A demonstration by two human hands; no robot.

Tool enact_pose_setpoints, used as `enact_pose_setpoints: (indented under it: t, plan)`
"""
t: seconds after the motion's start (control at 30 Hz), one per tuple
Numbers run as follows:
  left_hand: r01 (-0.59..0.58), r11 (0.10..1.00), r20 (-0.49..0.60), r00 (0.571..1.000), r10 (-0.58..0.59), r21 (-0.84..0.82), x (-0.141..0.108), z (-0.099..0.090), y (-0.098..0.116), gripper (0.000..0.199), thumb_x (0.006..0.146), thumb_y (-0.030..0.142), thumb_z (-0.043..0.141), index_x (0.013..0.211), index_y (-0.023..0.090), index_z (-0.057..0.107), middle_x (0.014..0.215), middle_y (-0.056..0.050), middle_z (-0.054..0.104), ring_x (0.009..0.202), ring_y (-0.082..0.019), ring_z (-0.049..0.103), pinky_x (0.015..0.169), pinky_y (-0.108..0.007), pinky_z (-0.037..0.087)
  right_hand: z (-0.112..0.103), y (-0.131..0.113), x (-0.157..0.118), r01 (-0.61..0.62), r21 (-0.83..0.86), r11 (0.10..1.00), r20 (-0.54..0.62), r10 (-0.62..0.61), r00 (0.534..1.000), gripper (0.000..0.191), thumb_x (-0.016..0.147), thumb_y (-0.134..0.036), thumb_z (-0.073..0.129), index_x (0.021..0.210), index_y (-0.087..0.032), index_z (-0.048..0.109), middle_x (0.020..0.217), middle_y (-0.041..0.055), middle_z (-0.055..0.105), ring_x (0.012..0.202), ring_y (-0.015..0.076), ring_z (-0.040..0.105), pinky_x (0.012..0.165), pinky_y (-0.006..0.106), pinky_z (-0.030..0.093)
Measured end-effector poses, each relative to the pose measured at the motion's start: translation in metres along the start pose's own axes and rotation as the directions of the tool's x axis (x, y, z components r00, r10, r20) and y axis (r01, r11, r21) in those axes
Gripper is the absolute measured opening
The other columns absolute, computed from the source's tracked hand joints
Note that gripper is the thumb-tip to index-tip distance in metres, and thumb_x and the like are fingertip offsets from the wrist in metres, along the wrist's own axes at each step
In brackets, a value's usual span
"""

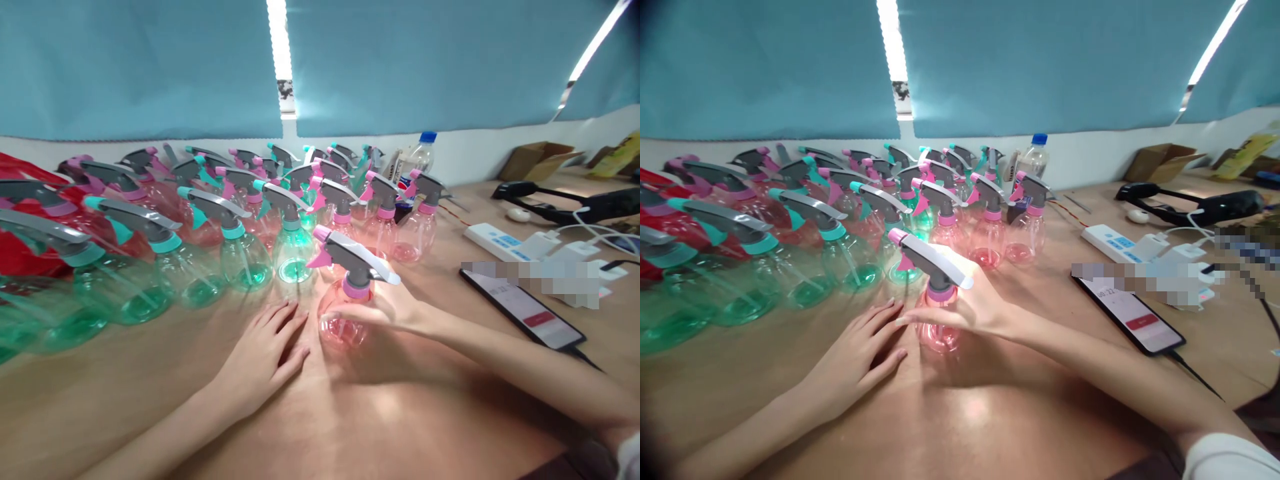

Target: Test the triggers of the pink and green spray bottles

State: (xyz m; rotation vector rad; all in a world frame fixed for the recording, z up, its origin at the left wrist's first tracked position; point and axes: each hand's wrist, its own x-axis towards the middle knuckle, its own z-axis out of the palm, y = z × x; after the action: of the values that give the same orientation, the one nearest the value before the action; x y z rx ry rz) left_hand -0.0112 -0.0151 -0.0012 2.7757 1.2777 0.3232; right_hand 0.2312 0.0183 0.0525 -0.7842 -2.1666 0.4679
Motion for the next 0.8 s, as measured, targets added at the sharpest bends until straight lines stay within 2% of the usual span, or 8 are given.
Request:
enact_pose_setpoints:
  t: [0.07, 0.1, 0.2, 0.27, 0.47, 0.6, 0.7, 0.8]
  plan:
    - [0.002, 1.000, -0.012, 1.000, -0.002, -0.005, 0.000, 0.000, 0.001, 0.045, 0.095, 0.040, 0.043, 0.132, 0.015, 0.052, 0.138, -0.016, 0.049, 0.127, -0.034, 0.043, 0.103, -0.055, 0.036, 0.000, -0.001, -0.012, -0.064, 0.002, 0.998, -0.005, 0.064, 0.998, 0.027, 0.078, -0.046, 0.068, 0.087, -0.022, 0.062, 0.112, 0.0060, 0.059, 0.108, 0.0240, 0.053, 0.094, 0.040, 0.046]
    - [0.004, 1.000, -0.018, 1.000, -0.004, -0.008, 0.001, 0.001, 0.001, 0.045, 0.095, 0.040, 0.043, 0.131, 0.014, 0.052, 0.137, -0.016, 0.050, 0.127, -0.034, 0.043, 0.102, -0.055, 0.037, 0.001, -0.002, -0.019, -0.137, -0.009, 0.991, -0.014, 0.137, 0.991, 0.036, 0.075, -0.049, 0.070, 0.098, -0.022, 0.062, 0.118, 0.0069, 0.056, 0.110, 0.0249, 0.053, 0.095, 0.041, 0.046]
    - [0.013, 1.000, -0.035, 0.999, -0.014, -0.022, 0.005, 0.001, 0.004, 0.043, 0.095, 0.039, 0.044, 0.128, 0.014, 0.054, 0.134, -0.016, 0.052, 0.124, -0.034, 0.045, 0.100, -0.054, 0.040, 0.006, -0.005, -0.035, -0.366, -0.065, 0.928, -0.046, 0.364, 0.930, 0.061, 0.067, -0.056, 0.073, 0.114, -0.021, 0.055, 0.113, 0.0099, 0.058, 0.106, 0.0276, 0.054, 0.093, 0.047, 0.046]
    - [0.013, 0.999, -0.044, 0.999, -0.014, -0.031, 0.009, 0.001, 0.008, 0.040, 0.096, 0.038, 0.043, 0.125, 0.014, 0.056, 0.133, -0.016, 0.052, 0.124, -0.033, 0.045, 0.100, -0.052, 0.040, 0.008, -0.008, -0.041, -0.446, -0.082, 0.891, -0.073, 0.441, 0.895, 0.066, 0.065, -0.058, 0.073, 0.115, -0.020, 0.053, 0.108, 0.0103, 0.060, 0.105, 0.0289, 0.055, 0.091, 0.048, 0.046]
    - [-0.022, 0.999, -0.042, 0.999, 0.020, -0.042, 0.028, 0.006, 0.023, 0.033, 0.097, 0.033, 0.042, 0.119, 0.015, 0.058, 0.130, -0.015, 0.053, 0.122, -0.031, 0.046, 0.100, -0.048, 0.041, -0.004, -0.007, -0.042, -0.400, -0.065, 0.914, -0.065, 0.396, 0.916, 0.057, 0.068, -0.051, 0.074, 0.112, -0.021, 0.054, 0.108, 0.0068, 0.063, 0.102, 0.0241, 0.059, 0.089, 0.040, 0.048]
    - [-0.052, 0.998, -0.035, 0.998, 0.051, -0.020, 0.043, 0.011, 0.033, 0.035, 0.097, 0.033, 0.041, 0.123, 0.016, 0.055, 0.132, -0.015, 0.052, 0.123, -0.031, 0.045, 0.099, -0.049, 0.042, -0.030, 0.006, -0.057, -0.414, -0.075, 0.907, -0.074, 0.409, 0.910, 0.060, 0.064, -0.052, 0.076, 0.109, -0.018, 0.057, 0.107, 0.0073, 0.065, 0.099, 0.0243, 0.061, 0.085, 0.038, 0.049]
    - [-0.095, 0.995, -0.031, 0.995, 0.094, -0.015, 0.056, 0.017, 0.041, 0.039, 0.097, 0.034, 0.041, 0.129, 0.015, 0.051, 0.131, -0.015, 0.052, 0.123, -0.031, 0.045, 0.099, -0.049, 0.042, -0.061, 0.020, -0.078, -0.441, -0.054, 0.896, -0.124, 0.432, 0.893, 0.057, 0.067, -0.051, 0.076, 0.112, -0.021, 0.057, 0.112, 0.0054, 0.064, 0.101, 0.0236, 0.060, 0.086, 0.037, 0.048]
    - [-0.135, 0.991, -0.047, 0.990, 0.134, -0.023, 0.071, 0.026, 0.050, 0.039, 0.096, 0.033, 0.040, 0.130, 0.015, 0.051, 0.132, -0.015, 0.052, 0.126, -0.032, 0.043, 0.102, -0.049, 0.040, -0.101, 0.039, -0.099, -0.484, -0.109, 0.868, -0.261, 0.445, 0.857, 0.048, 0.074, -0.046, 0.072, 0.114, -0.022, 0.057, 0.106, 0.0048, 0.066, 0.095, 0.0234, 0.062, 0.081, 0.036, 0.049]
